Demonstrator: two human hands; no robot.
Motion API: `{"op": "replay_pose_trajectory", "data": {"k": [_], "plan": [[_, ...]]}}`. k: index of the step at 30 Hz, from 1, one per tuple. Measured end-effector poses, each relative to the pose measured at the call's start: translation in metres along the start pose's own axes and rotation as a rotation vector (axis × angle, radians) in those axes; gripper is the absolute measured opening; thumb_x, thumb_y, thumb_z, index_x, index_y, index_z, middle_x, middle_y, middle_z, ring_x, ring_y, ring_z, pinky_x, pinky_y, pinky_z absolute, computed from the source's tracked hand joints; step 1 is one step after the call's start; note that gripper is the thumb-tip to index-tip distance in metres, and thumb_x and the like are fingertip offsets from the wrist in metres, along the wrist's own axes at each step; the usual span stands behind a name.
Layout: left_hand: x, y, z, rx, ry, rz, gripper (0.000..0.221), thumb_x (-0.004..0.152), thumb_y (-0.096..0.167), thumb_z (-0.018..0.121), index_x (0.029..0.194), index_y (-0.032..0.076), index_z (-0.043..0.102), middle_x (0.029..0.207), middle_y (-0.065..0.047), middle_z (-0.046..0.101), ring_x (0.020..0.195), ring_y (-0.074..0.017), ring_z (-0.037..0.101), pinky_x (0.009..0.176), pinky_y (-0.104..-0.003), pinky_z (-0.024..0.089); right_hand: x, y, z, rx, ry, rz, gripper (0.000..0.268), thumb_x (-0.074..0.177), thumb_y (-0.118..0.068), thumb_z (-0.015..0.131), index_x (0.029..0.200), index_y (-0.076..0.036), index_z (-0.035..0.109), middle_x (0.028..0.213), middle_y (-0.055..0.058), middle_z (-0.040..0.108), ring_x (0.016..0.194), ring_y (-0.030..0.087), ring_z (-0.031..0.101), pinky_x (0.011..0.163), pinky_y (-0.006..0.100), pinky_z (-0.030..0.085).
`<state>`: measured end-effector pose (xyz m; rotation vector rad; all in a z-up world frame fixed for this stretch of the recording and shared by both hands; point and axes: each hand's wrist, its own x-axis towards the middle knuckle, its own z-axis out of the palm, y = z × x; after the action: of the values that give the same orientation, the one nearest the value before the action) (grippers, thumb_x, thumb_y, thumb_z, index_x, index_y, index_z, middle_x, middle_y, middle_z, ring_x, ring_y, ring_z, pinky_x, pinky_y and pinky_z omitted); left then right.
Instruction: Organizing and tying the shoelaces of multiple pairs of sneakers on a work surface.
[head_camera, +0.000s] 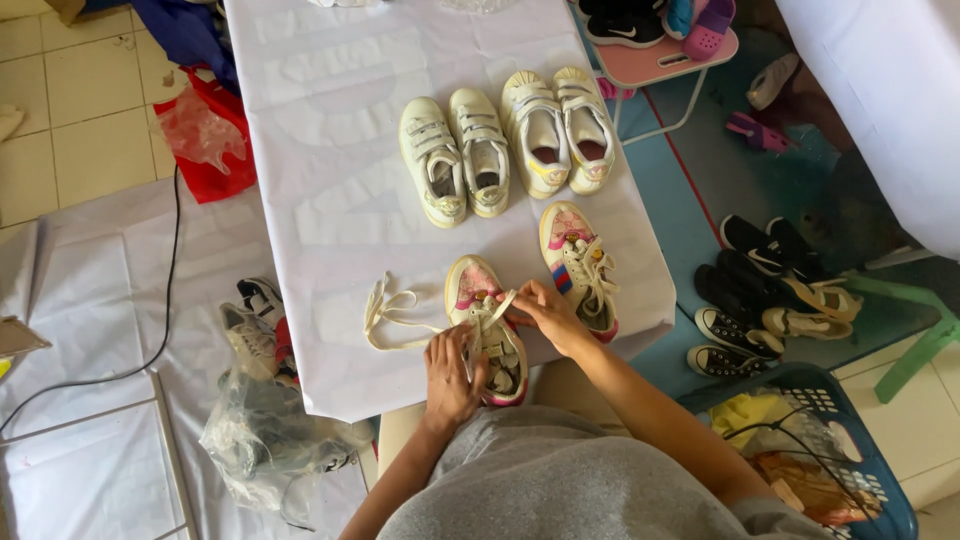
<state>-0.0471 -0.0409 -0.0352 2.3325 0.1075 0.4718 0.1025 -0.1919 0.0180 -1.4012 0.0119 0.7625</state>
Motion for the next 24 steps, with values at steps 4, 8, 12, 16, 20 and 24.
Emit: {"op": "replay_pose_trajectory", "data": {"k": [4, 8, 12, 16, 20, 24], "plan": [[0.019, -0.004, 0.0, 0.247, -0.102, -0.078, 0.042, 0.092, 0.043, 0.06, 0.126, 0.019, 0.06, 0.112, -0.004, 0.06, 0.112, -0.0262, 0.058, 0.107, -0.056, 0.037, 0.009, 0.028, -0.009, -0.207, -0.078, -0.159, 0.018, 0.098, -0.018, 0.068, 0.089, -0.004, 0.062, 0.101, 0.011, 0.061, 0.118, 0.027, 0.057, 0.096, 0.049, 0.055], [0.034, -0.01, 0.016, 0.371, -0.151, -0.032, 0.016, 0.088, 0.034, 0.06, 0.096, 0.024, 0.069, 0.104, 0.001, 0.063, 0.104, -0.0211, 0.059, 0.102, -0.048, 0.042, 0.013, 0.025, -0.005, -0.494, -0.168, -0.372, 0.014, 0.099, -0.017, 0.069, 0.091, -0.006, 0.068, 0.111, 0.015, 0.065, 0.126, 0.035, 0.058, 0.098, 0.05, 0.054], [0.05, 0.003, 0.013, 0.388, -0.156, -0.073, 0.022, 0.094, 0.034, 0.052, 0.088, 0.018, 0.066, 0.098, -0.002, 0.063, 0.1, -0.0233, 0.059, 0.096, -0.046, 0.044, 0.005, 0.021, -0.006, -0.588, -0.196, -0.369, 0.013, 0.087, -0.001, 0.07, 0.1, -0.004, 0.072, 0.118, 0.016, 0.063, 0.118, 0.033, 0.061, 0.088, 0.043, 0.061], [0.053, 0.003, 0.013, 0.441, -0.32, -0.096, 0.024, 0.094, 0.036, 0.05, 0.095, 0.016, 0.064, 0.104, -0.004, 0.06, 0.106, -0.0257, 0.056, 0.096, -0.049, 0.043, 0.004, 0.023, -0.008, -0.593, -0.201, -0.373, 0.017, 0.087, 0.001, 0.068, 0.103, -0.003, 0.071, 0.121, 0.018, 0.06, 0.116, 0.035, 0.061, 0.088, 0.044, 0.061], [0.059, 0.014, -0.006, 0.433, -0.433, -0.129, 0.024, 0.09, 0.039, 0.057, 0.099, 0.018, 0.064, 0.106, -0.004, 0.059, 0.109, -0.0268, 0.056, 0.104, -0.055, 0.035, 0.003, 0.022, -0.007, -0.558, -0.195, -0.358, 0.017, 0.086, -0.002, 0.073, 0.104, -0.002, 0.072, 0.121, 0.018, 0.06, 0.113, 0.033, 0.061, 0.089, 0.041, 0.06], [0.057, -0.002, 0.007, 0.394, -0.406, -0.136, 0.016, 0.088, 0.034, 0.059, 0.095, 0.02, 0.064, 0.101, 0.0, 0.06, 0.107, -0.0237, 0.059, 0.107, -0.055, 0.034, 0.008, 0.032, -0.01, -0.532, -0.205, -0.337, 0.021, 0.085, -0.004, 0.076, 0.106, -0.002, 0.072, 0.123, 0.018, 0.058, 0.113, 0.03, 0.06, 0.089, 0.039, 0.059]]}}
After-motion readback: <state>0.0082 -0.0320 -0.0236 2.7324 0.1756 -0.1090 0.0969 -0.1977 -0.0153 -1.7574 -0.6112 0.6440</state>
